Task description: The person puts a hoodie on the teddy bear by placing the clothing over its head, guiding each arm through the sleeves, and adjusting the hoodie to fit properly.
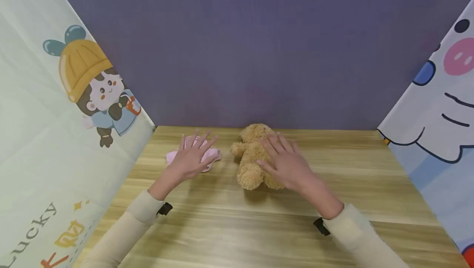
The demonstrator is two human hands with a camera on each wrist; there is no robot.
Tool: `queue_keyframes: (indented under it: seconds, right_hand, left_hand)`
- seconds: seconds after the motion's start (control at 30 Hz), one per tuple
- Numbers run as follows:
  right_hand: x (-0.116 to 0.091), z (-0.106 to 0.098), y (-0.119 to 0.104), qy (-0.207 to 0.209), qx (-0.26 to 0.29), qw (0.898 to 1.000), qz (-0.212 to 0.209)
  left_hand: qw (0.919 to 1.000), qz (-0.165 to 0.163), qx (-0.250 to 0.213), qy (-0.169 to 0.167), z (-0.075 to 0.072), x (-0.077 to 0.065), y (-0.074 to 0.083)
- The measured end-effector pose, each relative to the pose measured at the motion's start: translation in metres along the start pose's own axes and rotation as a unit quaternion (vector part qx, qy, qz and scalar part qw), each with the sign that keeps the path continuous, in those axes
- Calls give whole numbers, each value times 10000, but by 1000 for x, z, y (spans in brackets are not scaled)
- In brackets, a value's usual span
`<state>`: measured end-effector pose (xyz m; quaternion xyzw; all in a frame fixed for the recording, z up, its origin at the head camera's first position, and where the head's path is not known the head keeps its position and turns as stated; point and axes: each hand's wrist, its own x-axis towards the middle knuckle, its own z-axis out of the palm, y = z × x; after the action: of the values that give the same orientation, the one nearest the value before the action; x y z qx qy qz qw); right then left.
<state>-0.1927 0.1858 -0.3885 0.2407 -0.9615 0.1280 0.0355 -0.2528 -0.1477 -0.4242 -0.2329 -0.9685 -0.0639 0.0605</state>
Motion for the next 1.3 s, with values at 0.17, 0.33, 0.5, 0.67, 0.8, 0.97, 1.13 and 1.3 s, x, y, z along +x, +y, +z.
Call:
queue_keyframes:
  seconds: [0.17,0.33,0.5,0.67,0.8,0.97,1.13,1.3]
  right_hand:
    - [9,6,-25,77,106,9995,-302]
    - [19,15,-53,112,98,9985,-523]
    - [31,22,-80,124,85,9978,-646]
    - [38,32,-105,48,286,9978,-602]
    - [45,45,-118,127,418,9966,-702]
    - [61,61,-128,129,495,9964,-670]
    - [85,77,-136,49,529,9972,-520]
    - [115,92,-140,31,715,9970,-288]
  left_hand:
    - [9998,-211,42,17,0,-10,-18]
    - [9992,-389,-90,79,2,-18,-35]
    - [9986,-519,-62,120,5,-26,-50]
    - [9975,-696,-84,3,9,-33,-62]
    - [9970,-760,-129,95,11,-38,-71]
    - [9960,-858,-202,160,15,-39,-84]
    - [9934,-1093,-337,23,18,-39,-94]
    - [9914,-1208,-492,76,22,-33,-105]
